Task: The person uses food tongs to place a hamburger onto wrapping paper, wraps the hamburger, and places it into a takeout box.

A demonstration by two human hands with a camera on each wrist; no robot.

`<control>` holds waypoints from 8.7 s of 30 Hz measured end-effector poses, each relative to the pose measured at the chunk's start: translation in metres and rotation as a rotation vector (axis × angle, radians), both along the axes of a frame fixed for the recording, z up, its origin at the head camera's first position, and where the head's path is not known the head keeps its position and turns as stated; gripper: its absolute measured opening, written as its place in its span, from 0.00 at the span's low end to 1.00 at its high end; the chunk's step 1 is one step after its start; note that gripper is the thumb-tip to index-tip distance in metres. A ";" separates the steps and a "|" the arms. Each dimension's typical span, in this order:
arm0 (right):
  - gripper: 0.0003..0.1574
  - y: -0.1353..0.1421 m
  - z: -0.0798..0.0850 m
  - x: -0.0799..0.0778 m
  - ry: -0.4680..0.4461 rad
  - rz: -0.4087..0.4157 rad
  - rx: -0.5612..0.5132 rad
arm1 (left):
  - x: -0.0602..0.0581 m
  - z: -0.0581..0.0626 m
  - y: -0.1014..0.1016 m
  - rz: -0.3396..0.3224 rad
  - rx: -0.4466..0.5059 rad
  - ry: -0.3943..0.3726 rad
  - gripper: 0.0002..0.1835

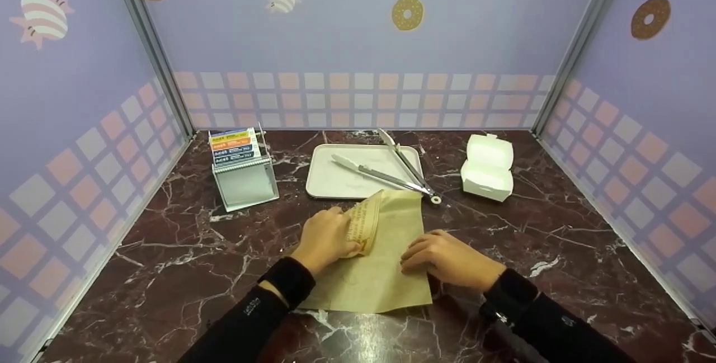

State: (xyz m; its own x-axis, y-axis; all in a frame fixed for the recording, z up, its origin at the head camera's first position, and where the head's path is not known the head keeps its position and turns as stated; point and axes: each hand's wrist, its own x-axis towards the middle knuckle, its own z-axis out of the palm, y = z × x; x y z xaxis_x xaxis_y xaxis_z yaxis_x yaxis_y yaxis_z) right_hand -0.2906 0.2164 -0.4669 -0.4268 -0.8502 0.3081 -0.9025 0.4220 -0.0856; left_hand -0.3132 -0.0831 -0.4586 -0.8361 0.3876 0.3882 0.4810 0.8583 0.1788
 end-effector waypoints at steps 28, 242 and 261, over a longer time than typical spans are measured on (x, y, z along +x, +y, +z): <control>0.05 -0.067 0.038 -0.053 -0.301 -0.148 -0.446 | -0.002 0.003 -0.011 -0.146 0.062 -0.060 0.08; 0.24 -0.072 0.051 -0.036 -1.332 -0.416 -0.867 | -0.025 -0.006 0.020 -0.234 0.149 -0.323 0.48; 0.45 -0.078 0.025 -0.035 -1.181 -0.378 -0.698 | -0.030 -0.006 0.014 -0.227 0.261 -0.444 0.83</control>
